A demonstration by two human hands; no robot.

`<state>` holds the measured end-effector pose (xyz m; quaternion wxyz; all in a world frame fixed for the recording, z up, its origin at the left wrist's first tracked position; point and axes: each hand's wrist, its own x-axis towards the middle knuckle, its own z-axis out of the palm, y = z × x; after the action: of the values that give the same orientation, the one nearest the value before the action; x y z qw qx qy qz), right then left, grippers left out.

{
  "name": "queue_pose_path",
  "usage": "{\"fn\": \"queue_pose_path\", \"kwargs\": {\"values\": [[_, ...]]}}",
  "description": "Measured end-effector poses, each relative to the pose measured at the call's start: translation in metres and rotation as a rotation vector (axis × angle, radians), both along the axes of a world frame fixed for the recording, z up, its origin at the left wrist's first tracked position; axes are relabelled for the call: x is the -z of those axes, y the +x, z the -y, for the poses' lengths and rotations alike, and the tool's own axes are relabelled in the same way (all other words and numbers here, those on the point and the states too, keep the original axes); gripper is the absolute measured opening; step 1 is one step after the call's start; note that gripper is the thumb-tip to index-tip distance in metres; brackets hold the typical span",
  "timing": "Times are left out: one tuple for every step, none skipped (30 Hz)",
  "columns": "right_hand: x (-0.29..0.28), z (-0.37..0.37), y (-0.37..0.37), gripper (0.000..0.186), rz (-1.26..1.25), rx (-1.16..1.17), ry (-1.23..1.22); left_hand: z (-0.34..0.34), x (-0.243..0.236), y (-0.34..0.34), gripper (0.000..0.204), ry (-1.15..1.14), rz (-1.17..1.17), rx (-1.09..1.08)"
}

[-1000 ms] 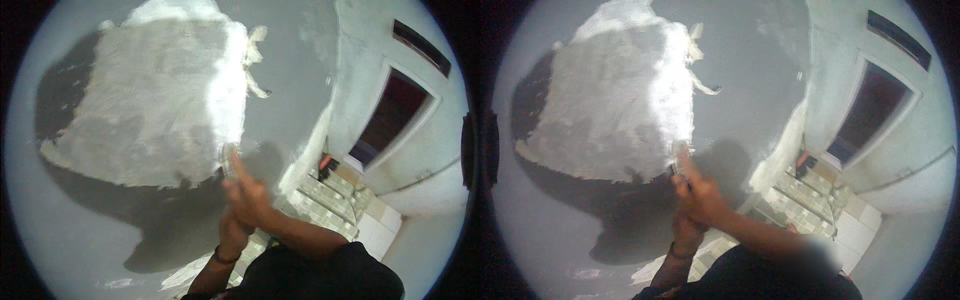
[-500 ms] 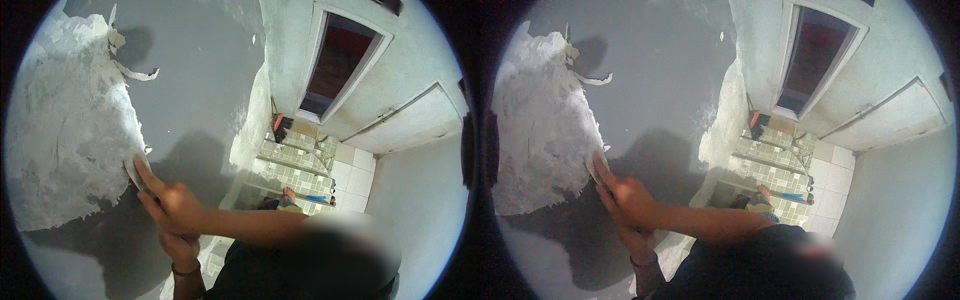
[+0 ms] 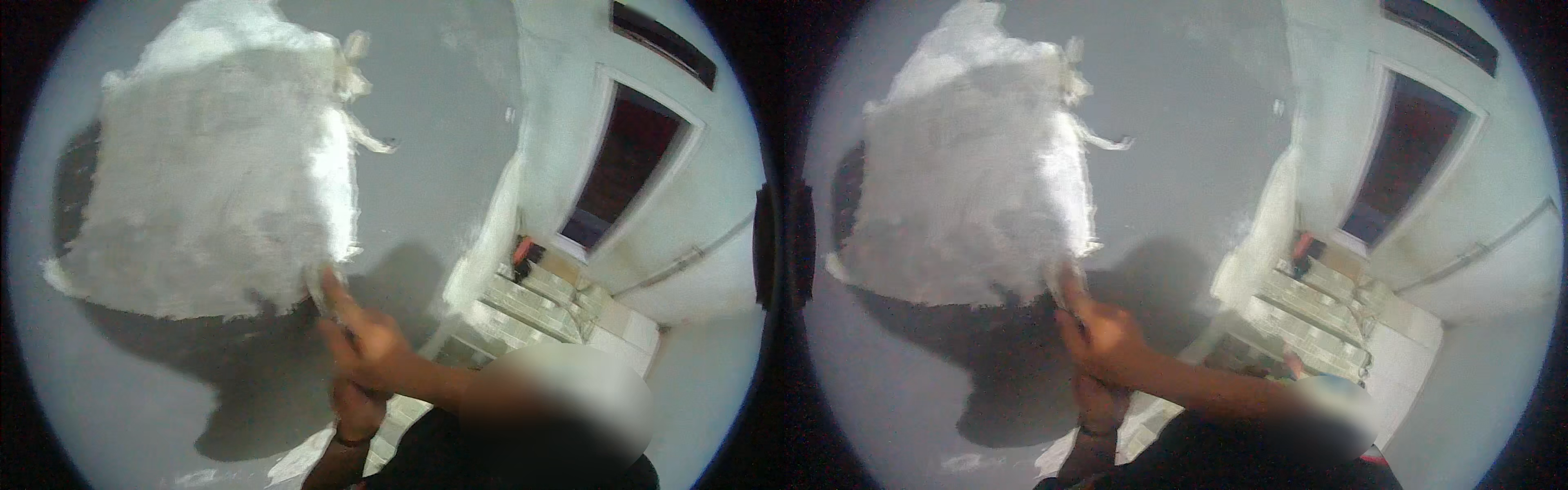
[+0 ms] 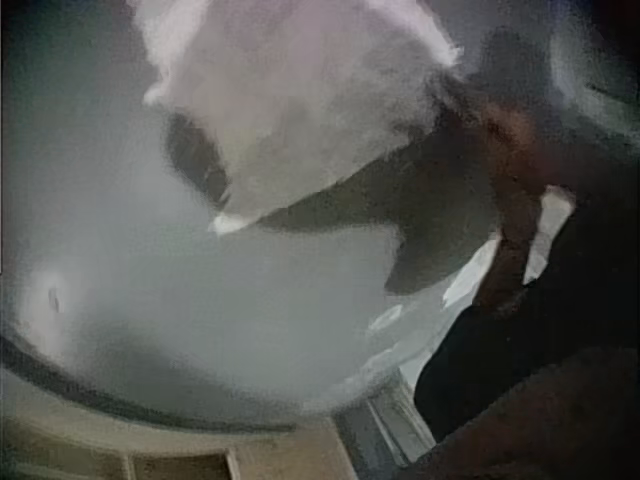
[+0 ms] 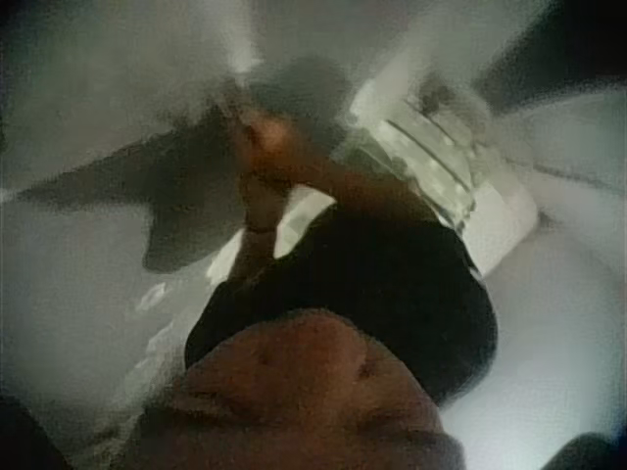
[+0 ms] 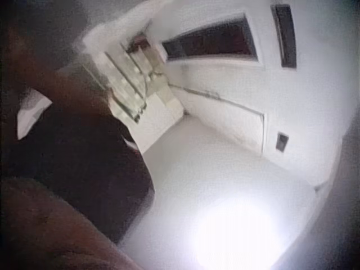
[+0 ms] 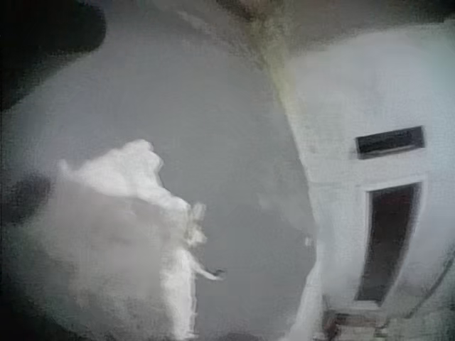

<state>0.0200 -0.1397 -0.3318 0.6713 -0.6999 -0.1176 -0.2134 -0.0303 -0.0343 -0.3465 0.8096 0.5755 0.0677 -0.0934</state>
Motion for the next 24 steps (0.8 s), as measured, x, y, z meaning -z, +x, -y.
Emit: {"fn": "queue_pose_path", "kwargs": {"values": [[-0.002, 0.004, 0.001, 0.071, 0.099, 0.059, -0.001, -0.003, 0.002, -0.001, 0.042, -0.095, -0.026, 0.044], [-0.005, 0.006, 0.001, 0.07, 0.042, 0.038, 0.005, -0.007, 0.004, 0.0, 0.038, -0.027, 0.104, 0.175], [-0.006, 0.011, 0.001, 0.071, -0.089, -0.02, -0.014, -0.01, 0.005, 0.0, 0.035, 0.186, 0.244, 0.194], [-0.01, 0.014, 0.001, 0.072, -0.202, -0.062, -0.019, -0.012, 0.006, 0.007, 0.033, 0.626, 0.527, 0.2], [-0.012, 0.017, 0.001, 0.072, -0.22, -0.064, -0.043, -0.011, 0.007, 0.005, 0.034, 0.877, 0.604, 0.204], [-0.015, 0.019, 0.001, 0.072, -0.224, -0.058, -0.046, -0.011, 0.006, 0.01, 0.035, 0.952, 0.659, 0.212], [-0.019, 0.019, -0.001, 0.072, -0.167, 0.011, -0.022, -0.009, 0.005, 0.006, 0.039, 0.83, 0.528, 0.218], [-0.022, 0.02, -0.002, 0.071, -0.112, -0.012, -0.092, -0.008, 0.003, 0.006, 0.041, 0.816, 0.496, 0.215], [-0.025, 0.018, -0.005, 0.069, -0.008, 0.023, -0.125, -0.007, 0.001, 0.004, 0.044, 0.892, 0.608, 0.158], [-0.029, 0.015, -0.008, 0.068, 0.102, 0.069, -0.154, -0.005, -0.001, -0.002, 0.047, 0.924, 0.646, 0.126], [-0.03, 0.018, -0.007, 0.067, 0.121, 0.061, -0.137, -0.006, -0.002, 0.003, 0.047, 0.973, 0.724, 0.13], [-0.031, 0.016, -0.009, 0.066, -0.022, -0.005, -0.097, -0.006, -0.003, -0.004, 0.048, 1.008, 0.841, 0.128], [-0.031, 0.017, -0.008, 0.066, -0.14, -0.065, -0.061, -0.007, -0.001, 0.0, 0.049, 0.958, 0.746, 0.104], [-0.031, 0.016, -0.009, 0.066, -0.187, -0.084, -0.001, -0.008, 0.001, 0.0, 0.05, 0.88, 0.567, 0.143], [-0.031, 0.016, -0.007, 0.066, -0.038, 0.028, -0.03, -0.009, 0.003, 0.0, 0.052, 0.79, 0.322, 0.223], [-0.031, 0.017, -0.007, 0.066, -0.007, 0.004, -0.083, -0.009, 0.006, 0.004, 0.049, 0.687, 0.304, 0.199], [-0.032, 0.016, -0.006, 0.066, 0.078, 0.029, -0.111, -0.009, 0.008, 0.001, 0.046, 0.723, 0.392, 0.17], [-0.033, 0.017, -0.007, 0.066, 0.018, -0.004, -0.138, -0.008, 0.01, 0.006, 0.043, 0.691, 0.427, 0.145], [-0.036, 0.017, -0.006, 0.066, -0.151, -0.106, -0.159, -0.007, 0.01, 0.003, 0.041, 0.566, 0.283, 0.102], [-0.039, 0.017, -0.007, 0.066, -0.025, -0.031, -0.128, -0.004, 0.01, 0.006, 0.042, 0.519, 0.241, 0.078], [-0.043, 0.02, -0.004, 0.066, 0.054, 0.024, -0.122, -0.003, 0.008, 0.01, 0.043, 0.494, 0.286, 0.063], [-0.046, 0.02, -0.004, 0.067, 0.049, 0.029, -0.132, 0.0, 0.006, 0.009, 0.044, 0.509, 0.409, 0.06], [-0.049, 0.024, -0.003, 0.068, 0.028, 0.021, -0.101, 0.0, 0.002, 0.017, 0.047, 0.597, 0.603, 0.128], [-0.051, 0.027, -0.001, 0.069, -0.065, -0.025, -0.086, 0.001, -0.001, 0.017, 0.047, 0.565, 0.6, 0.165]]}}
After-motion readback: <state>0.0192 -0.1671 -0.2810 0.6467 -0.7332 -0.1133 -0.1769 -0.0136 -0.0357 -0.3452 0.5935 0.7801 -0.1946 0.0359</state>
